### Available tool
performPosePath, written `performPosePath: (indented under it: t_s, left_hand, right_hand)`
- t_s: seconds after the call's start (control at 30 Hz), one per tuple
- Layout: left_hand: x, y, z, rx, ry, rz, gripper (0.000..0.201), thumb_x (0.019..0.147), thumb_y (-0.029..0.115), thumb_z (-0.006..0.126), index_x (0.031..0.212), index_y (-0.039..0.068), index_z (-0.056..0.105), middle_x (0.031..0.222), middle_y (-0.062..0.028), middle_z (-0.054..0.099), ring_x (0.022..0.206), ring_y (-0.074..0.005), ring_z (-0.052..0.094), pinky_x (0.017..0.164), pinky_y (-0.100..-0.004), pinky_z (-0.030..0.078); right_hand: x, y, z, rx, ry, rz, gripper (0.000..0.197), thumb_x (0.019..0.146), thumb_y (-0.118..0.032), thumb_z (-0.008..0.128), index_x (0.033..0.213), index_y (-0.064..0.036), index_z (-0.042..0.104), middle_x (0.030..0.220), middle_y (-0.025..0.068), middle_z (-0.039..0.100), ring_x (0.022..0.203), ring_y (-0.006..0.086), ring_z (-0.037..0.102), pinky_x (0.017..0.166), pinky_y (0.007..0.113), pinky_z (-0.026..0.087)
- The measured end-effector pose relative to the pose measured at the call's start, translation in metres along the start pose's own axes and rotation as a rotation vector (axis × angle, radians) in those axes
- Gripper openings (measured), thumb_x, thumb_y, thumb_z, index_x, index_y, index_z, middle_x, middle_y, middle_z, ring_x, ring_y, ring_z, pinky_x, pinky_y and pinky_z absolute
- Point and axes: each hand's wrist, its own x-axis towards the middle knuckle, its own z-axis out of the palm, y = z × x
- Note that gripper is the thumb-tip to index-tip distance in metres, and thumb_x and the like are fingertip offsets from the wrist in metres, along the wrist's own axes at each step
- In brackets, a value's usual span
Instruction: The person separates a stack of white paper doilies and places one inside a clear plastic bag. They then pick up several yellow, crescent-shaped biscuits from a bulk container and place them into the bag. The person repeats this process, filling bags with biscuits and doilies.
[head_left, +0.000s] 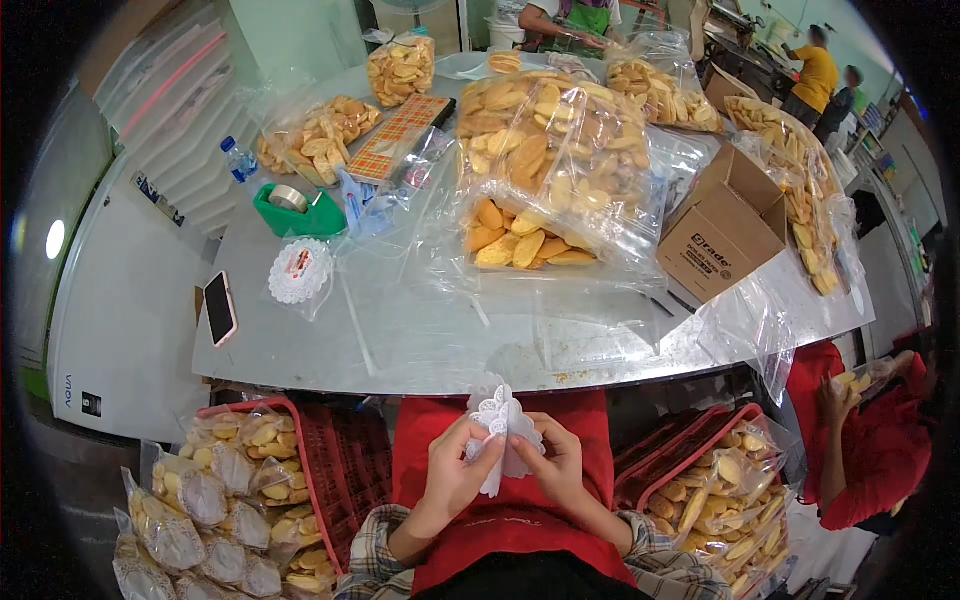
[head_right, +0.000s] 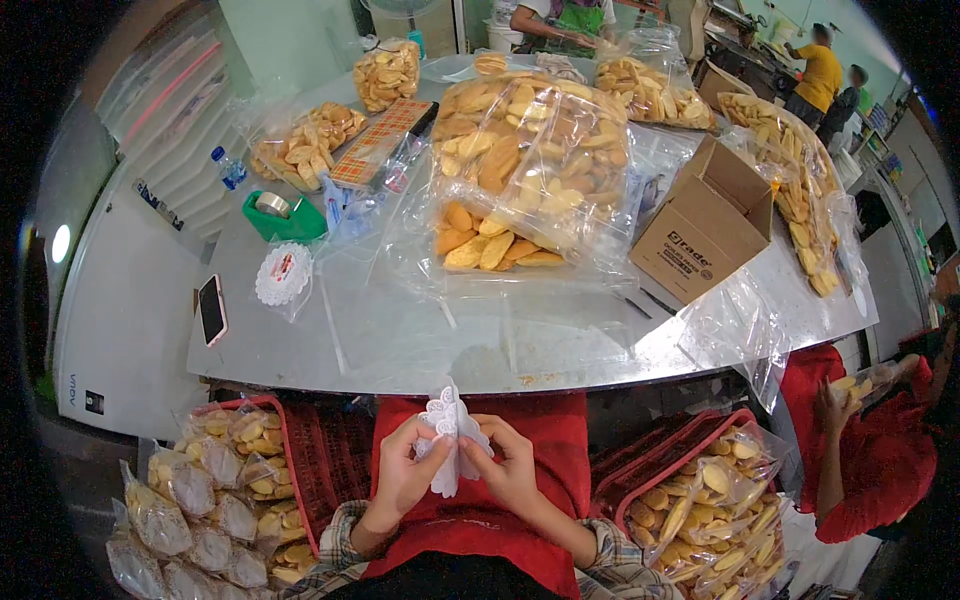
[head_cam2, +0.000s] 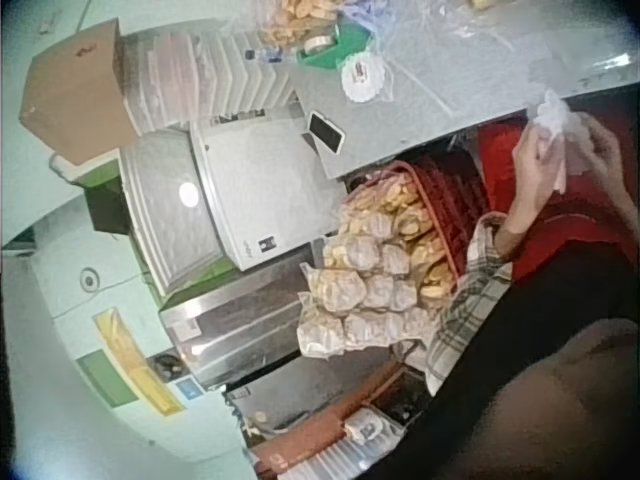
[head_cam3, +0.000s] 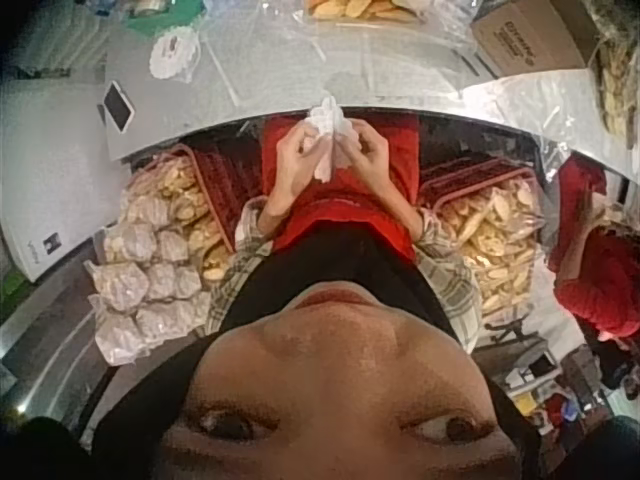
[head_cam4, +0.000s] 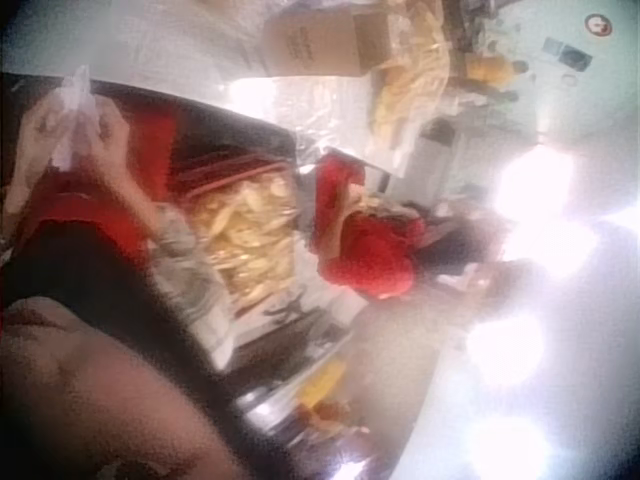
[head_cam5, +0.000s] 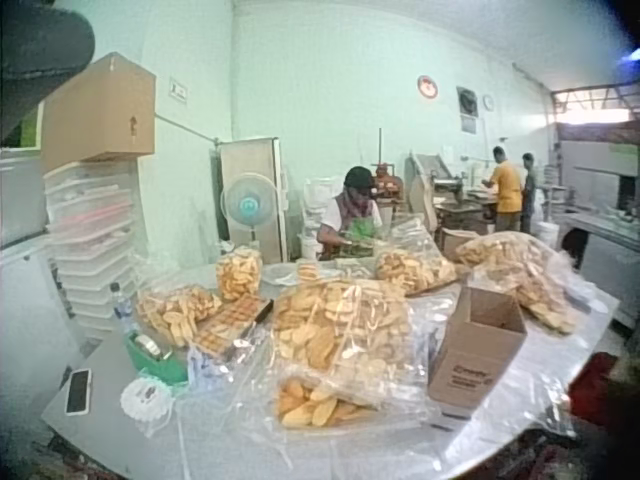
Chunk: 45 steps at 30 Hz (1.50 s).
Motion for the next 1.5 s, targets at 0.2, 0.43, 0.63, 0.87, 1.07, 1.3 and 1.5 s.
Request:
performPosePath:
  t_s: [0.2, 0.43, 0.63, 0.87, 1.07, 1.3, 1.5]
  left_hand:
    - [0.0, 0.008, 0.004, -0.041, 0.094, -0.089, 0.006, 0.077, 0.002, 0.057, 0.083, 0.0, 0.057, 0.077, -0.0074, 0.057, 0.071, -0.0104, 0.054, 0.061, -0.0232, 0.042]
    - [0.0, 0.007, -0.002, 0.069, -0.051, 0.022, 0.017, 0.079, -0.003, 0.051, 0.093, -0.002, 0.06, 0.082, -0.0097, 0.057, 0.075, -0.0141, 0.057, 0.064, -0.0232, 0.044]
    - [0.0, 0.009, -0.001, 0.025, -0.079, -0.053, 0.018, 0.077, 0.0, 0.059, 0.094, -0.002, 0.06, 0.085, -0.0081, 0.057, 0.076, -0.0123, 0.056, 0.063, -0.0226, 0.044]
    - [0.0, 0.001, -0.001, -0.125, -0.048, -0.061, 0.016, 0.078, 0.004, 0.059, 0.093, -0.001, 0.06, 0.083, -0.0083, 0.057, 0.075, -0.0132, 0.056, 0.061, -0.0231, 0.043]
    - [-0.002, 0.0, -0.005, -0.138, -0.088, -0.104, 0.013, 0.079, -0.001, 0.056, 0.091, -0.004, 0.058, 0.088, -0.0073, 0.056, 0.081, -0.0106, 0.053, 0.067, -0.0212, 0.042]
    - [-0.001, -0.001, -0.004, -0.146, -0.035, -0.071, 0.008, 0.076, 0.005, 0.062, 0.082, 0.0, 0.06, 0.074, -0.0054, 0.057, 0.066, -0.0101, 0.055, 0.056, -0.0216, 0.041]
    - [0.0, 0.008, -0.006, -0.155, -0.058, -0.146, 0.007, 0.075, 0.006, 0.063, 0.08, 0.001, 0.059, 0.072, -0.0054, 0.055, 0.066, -0.0107, 0.054, 0.058, -0.0225, 0.041]
  right_hand:
    - [-0.004, 0.002, 0.0, 0.036, 0.02, 0.119, 0.015, 0.08, -0.005, 0.055, 0.092, 0.0047, 0.058, 0.099, 0.0126, 0.059, 0.085, 0.0139, 0.055, 0.074, 0.025, 0.043]
    - [0.002, -0.005, -0.001, -0.05, -0.072, -0.068, 0.022, 0.084, -0.007, 0.05, 0.101, 0.0046, 0.056, 0.107, 0.016, 0.056, 0.099, 0.0233, 0.054, 0.083, 0.03, 0.042]
    - [0.004, -0.006, -0.001, -0.151, -0.087, -0.147, 0.022, 0.079, -0.001, 0.054, 0.101, 0.0016, 0.057, 0.109, 0.0161, 0.055, 0.1, 0.0248, 0.054, 0.084, 0.031, 0.042]
    - [0.005, -0.005, -0.001, -0.201, -0.08, -0.184, 0.023, 0.077, -0.001, 0.057, 0.1, 0.0008, 0.058, 0.109, 0.015, 0.055, 0.099, 0.0239, 0.054, 0.083, 0.03, 0.043]
    - [0.004, -0.001, -0.001, -0.214, -0.072, -0.188, 0.024, 0.075, -0.001, 0.059, 0.099, 0.0009, 0.057, 0.108, 0.0149, 0.054, 0.099, 0.0234, 0.054, 0.082, 0.03, 0.044]
    - [0.003, -0.004, -0.002, -0.164, -0.09, -0.162, 0.025, 0.074, -0.002, 0.062, 0.098, 0.0004, 0.057, 0.108, 0.0145, 0.053, 0.099, 0.0235, 0.054, 0.081, 0.03, 0.044]
    - [0.004, -0.012, -0.003, -0.138, -0.151, -0.153, 0.024, 0.074, -0.004, 0.062, 0.097, 0.0004, 0.057, 0.108, 0.0156, 0.053, 0.099, 0.0239, 0.054, 0.08, 0.03, 0.044]
